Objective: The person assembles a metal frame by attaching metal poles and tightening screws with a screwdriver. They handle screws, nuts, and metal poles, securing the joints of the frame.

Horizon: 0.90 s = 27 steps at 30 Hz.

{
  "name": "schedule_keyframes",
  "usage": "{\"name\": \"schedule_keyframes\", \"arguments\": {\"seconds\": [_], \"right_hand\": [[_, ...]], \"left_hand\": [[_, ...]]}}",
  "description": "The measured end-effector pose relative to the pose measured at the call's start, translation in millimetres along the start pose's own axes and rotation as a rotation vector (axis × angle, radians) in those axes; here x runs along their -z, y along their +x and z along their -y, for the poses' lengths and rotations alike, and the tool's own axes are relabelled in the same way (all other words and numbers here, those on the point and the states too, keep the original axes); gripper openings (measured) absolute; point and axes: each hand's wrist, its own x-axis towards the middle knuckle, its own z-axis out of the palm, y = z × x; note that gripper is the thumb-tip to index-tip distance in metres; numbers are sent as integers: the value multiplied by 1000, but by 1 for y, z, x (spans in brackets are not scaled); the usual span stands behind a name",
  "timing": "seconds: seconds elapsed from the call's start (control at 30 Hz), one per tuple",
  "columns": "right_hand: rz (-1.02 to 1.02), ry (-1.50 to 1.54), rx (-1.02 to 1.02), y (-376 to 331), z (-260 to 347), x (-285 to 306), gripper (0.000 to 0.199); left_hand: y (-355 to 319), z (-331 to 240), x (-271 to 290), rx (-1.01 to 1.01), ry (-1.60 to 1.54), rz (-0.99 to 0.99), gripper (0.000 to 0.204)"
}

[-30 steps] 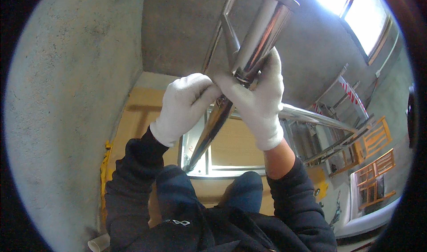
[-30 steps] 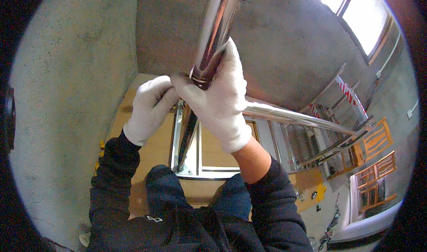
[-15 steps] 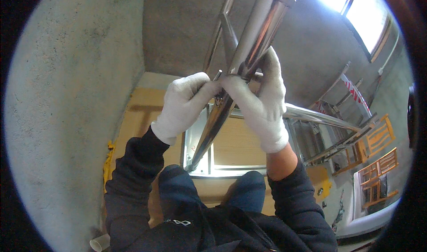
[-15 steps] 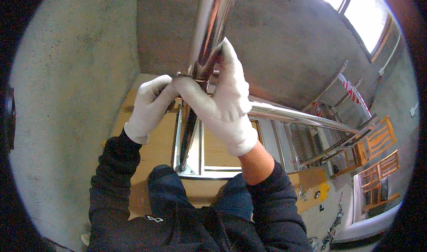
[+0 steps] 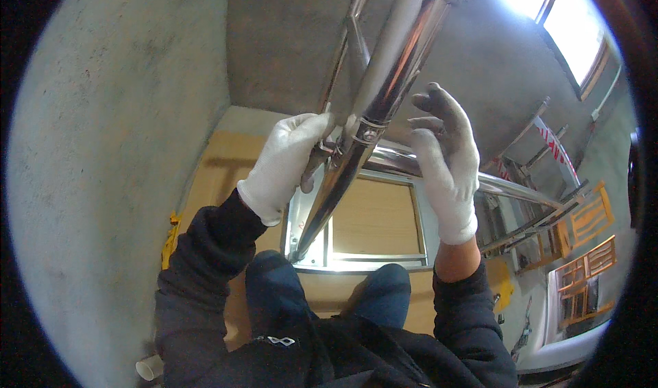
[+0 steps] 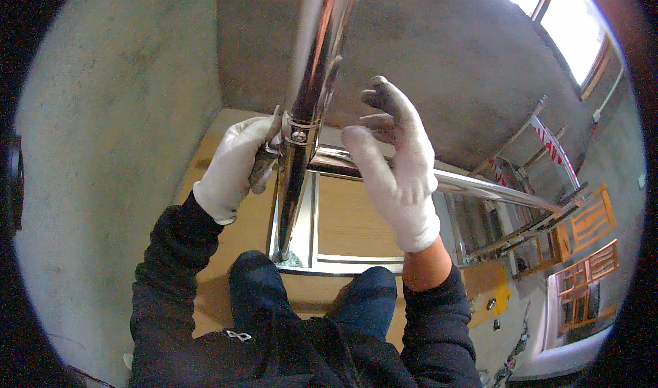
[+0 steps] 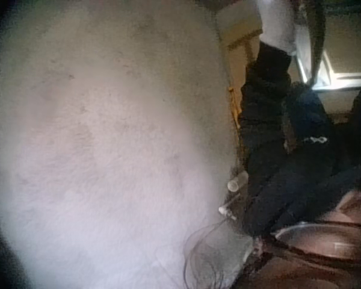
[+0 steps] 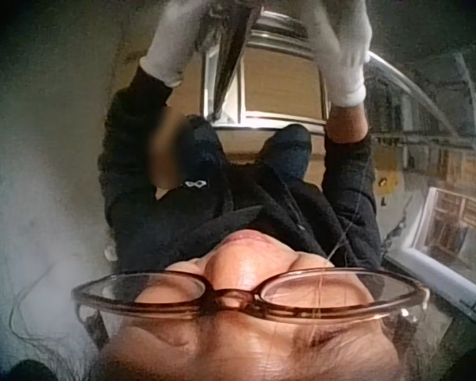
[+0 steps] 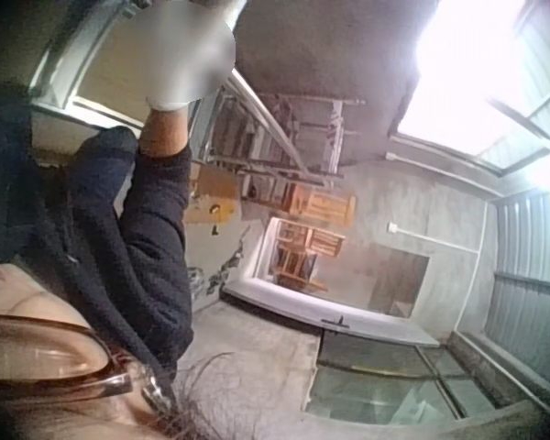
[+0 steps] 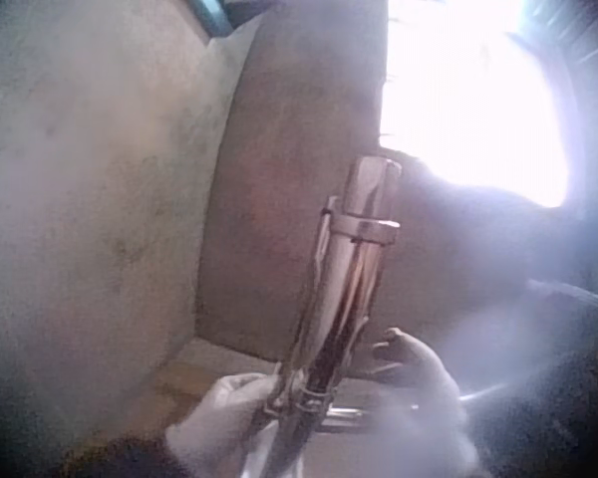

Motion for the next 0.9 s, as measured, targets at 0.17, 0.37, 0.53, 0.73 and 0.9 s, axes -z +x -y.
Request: {"name": "schedule_keyframes", "arguments": {"seconds": [0.17,0.37,0.53,0.73,0.9], "right_hand": [[-10,-68,-11,-5,-4,11,54],[-30,-80,-45,-4,-6,19,55],[-39,-176,-65,-8,-12,27,57],[-91,-183,229,-27,-38,33,44],[-206,-517,520,-78,-58,51,41]], "left_hand": [[-1,5,-2,15,-56,11,30],[31,59,-13,-382,-85,-201,18],[31,61,-14,-65,-150,-73,20],[12,79,-3,-80,-133,-92,26],[-6,92,4,-404,-132,88,44]]}}
